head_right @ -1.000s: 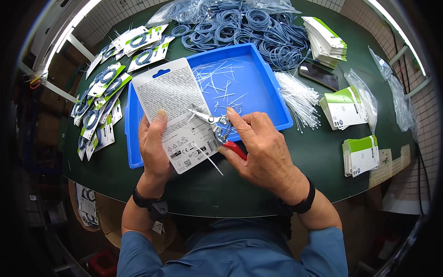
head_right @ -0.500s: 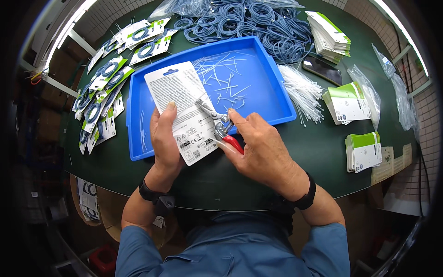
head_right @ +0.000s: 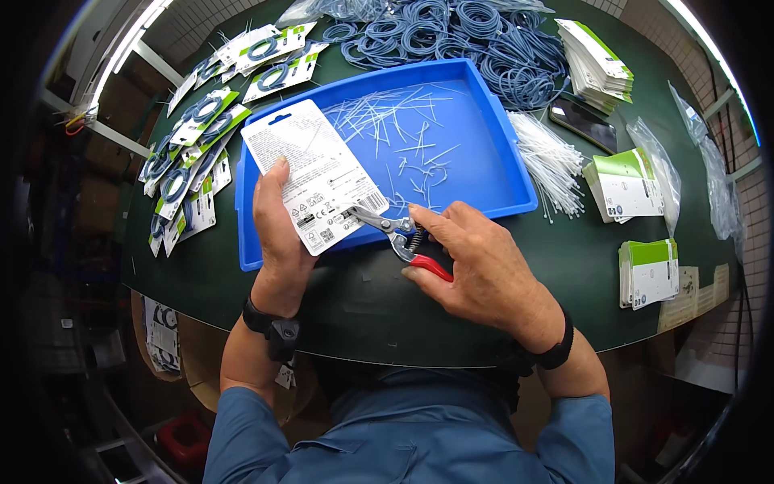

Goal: Using side cutters to remove cable ties from packaged products.

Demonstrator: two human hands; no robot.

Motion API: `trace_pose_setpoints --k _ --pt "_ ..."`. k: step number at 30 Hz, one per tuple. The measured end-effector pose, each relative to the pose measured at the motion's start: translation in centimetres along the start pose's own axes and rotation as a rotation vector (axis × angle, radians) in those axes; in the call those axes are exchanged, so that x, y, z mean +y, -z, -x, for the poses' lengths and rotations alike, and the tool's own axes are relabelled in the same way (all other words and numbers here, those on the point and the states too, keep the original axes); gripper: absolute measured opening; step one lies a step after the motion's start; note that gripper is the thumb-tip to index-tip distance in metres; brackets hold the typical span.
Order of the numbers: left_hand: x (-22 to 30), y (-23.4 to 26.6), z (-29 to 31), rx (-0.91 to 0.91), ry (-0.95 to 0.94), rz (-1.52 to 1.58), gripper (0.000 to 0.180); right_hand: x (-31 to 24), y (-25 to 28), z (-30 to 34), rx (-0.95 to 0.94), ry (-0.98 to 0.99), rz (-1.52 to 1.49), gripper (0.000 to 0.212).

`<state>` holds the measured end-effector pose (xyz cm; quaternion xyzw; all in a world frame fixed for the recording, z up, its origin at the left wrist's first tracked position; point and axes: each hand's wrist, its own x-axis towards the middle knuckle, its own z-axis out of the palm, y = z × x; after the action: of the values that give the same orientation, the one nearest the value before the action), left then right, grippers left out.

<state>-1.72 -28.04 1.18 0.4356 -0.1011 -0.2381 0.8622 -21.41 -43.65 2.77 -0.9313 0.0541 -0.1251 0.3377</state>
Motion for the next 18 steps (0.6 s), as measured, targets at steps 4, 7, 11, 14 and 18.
trace_pose_setpoints --k 4,7,11,14,18 --pt "-0.03 0.10 0.02 -0.008 -0.006 -0.014 0.038 -0.37 -0.53 -0.32 0.020 0.017 -0.019 0.072" --pt "-0.16 0.02 0.33 -0.005 -0.014 -0.033 0.038 -0.69 -0.62 -0.36 0.021 0.005 -0.028 0.072" --pt "-0.25 -0.14 0.49 -0.004 -0.022 -0.044 0.038 -0.48 -0.53 -0.31 0.016 0.008 -0.045 0.073" --pt "-0.22 -0.22 0.52 -0.013 -0.023 -0.044 0.038 -0.42 -0.52 -0.28 0.024 0.017 -0.051 0.073" --pt "-0.23 -0.52 0.70 -0.012 -0.034 -0.049 0.038 -0.62 -0.55 -0.37 0.043 0.029 -0.045 0.072"
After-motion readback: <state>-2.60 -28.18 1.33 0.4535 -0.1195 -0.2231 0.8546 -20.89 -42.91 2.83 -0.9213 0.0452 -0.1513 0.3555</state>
